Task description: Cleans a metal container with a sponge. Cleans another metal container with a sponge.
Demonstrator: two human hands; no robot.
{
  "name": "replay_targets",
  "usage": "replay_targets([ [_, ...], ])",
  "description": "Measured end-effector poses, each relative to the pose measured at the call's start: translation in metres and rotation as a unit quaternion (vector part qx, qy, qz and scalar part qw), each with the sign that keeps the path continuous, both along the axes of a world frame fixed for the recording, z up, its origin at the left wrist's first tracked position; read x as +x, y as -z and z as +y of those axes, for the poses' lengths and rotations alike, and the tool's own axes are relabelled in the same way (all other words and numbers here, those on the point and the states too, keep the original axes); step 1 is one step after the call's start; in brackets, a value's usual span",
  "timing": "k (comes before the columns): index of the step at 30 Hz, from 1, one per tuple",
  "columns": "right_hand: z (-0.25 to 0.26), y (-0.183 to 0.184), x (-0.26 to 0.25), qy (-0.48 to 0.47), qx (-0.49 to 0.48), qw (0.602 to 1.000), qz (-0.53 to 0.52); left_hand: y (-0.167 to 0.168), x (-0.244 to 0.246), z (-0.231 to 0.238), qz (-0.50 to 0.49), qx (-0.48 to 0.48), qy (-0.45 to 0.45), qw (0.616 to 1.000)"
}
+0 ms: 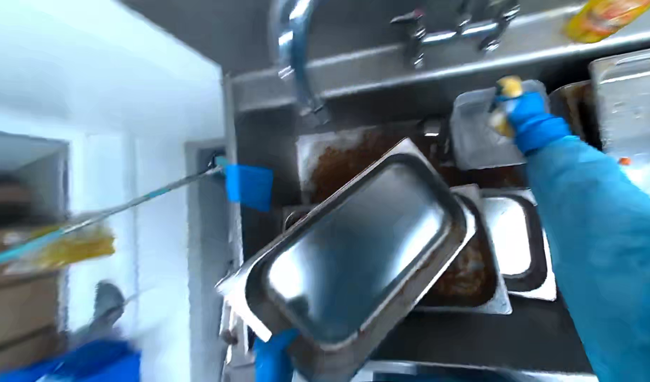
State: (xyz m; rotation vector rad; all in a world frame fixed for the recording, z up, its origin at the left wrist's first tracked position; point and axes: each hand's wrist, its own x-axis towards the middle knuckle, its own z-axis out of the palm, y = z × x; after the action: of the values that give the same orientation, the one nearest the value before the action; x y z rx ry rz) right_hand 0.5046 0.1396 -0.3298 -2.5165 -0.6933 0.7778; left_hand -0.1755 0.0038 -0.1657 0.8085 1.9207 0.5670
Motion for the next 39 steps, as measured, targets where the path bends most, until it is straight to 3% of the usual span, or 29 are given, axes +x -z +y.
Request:
replay_targets([
  [3,-0.031,-0.065,-0.090,0.010,0.135,0.987,0.086,0.042,-0.010,0.029,0.021,-0.004,0.007,1.000],
  [5,-0.061,-0.083,-0.177,-0.020,0.164,0.978,0.124,0.063,-0.021,0.037,-0.007,0.002,0.005,1.000],
  [7,-0.071,-0.061,-0.247,-0.080,0.127,0.985,0.083,0.077,-0.027,0.046,-0.039,0.011,0.005,0.999],
  [9,-0.074,-0.015,-0.279,-0.145,0.071,0.986,-0.036,0.082,-0.034,0.050,-0.040,-0.011,0.016,0.999],
  [10,-0.070,0.010,-0.291,-0.157,0.064,0.981,-0.093,0.085,-0.038,0.052,-0.038,-0.024,0.026,0.999],
  [12,-0.048,0.033,-0.341,-0.112,0.086,0.984,-0.112,0.096,-0.051,0.059,-0.031,-0.035,0.043,0.998],
  [14,-0.031,0.034,-0.413,-0.113,0.100,0.984,-0.089,0.104,-0.064,0.064,-0.028,-0.036,0.046,0.998],
  [17,-0.031,0.027,-0.516,-0.256,0.101,0.959,-0.071,0.112,-0.073,0.068,-0.051,-0.044,0.054,0.996],
  [20,-0.040,0.009,-0.592,-0.461,0.138,0.876,-0.030,0.116,-0.075,0.068,-0.090,-0.022,0.063,0.994],
  [22,-0.037,0.008,-0.584,-0.540,0.175,0.823,-0.009,0.120,-0.072,0.069,-0.107,-0.004,0.068,0.992],
  [23,-0.035,0.014,-0.566,-0.534,0.181,0.826,-0.017,0.121,-0.072,0.067,-0.108,-0.008,0.066,0.992],
  [26,-0.021,0.028,-0.536,-0.366,0.143,0.919,-0.022,0.127,-0.073,0.068,-0.080,-0.034,0.060,0.994],
  [29,-0.020,0.017,-0.586,-0.328,0.083,0.939,0.057,0.138,-0.067,0.065,-0.081,-0.022,0.083,0.993],
  [32,-0.037,-0.003,-0.622,-0.382,0.020,0.908,0.171,0.148,-0.060,0.056,-0.122,-0.006,0.051,0.991],
  [35,-0.059,-0.013,-0.602,-0.436,-0.058,0.866,0.238,0.153,-0.044,0.041,-0.151,-0.021,-0.040,0.988],
  [39,-0.115,-0.031,-0.560,-0.561,-0.234,0.767,0.205,0.162,-0.031,0.040,-0.093,-0.034,-0.054,0.994],
])
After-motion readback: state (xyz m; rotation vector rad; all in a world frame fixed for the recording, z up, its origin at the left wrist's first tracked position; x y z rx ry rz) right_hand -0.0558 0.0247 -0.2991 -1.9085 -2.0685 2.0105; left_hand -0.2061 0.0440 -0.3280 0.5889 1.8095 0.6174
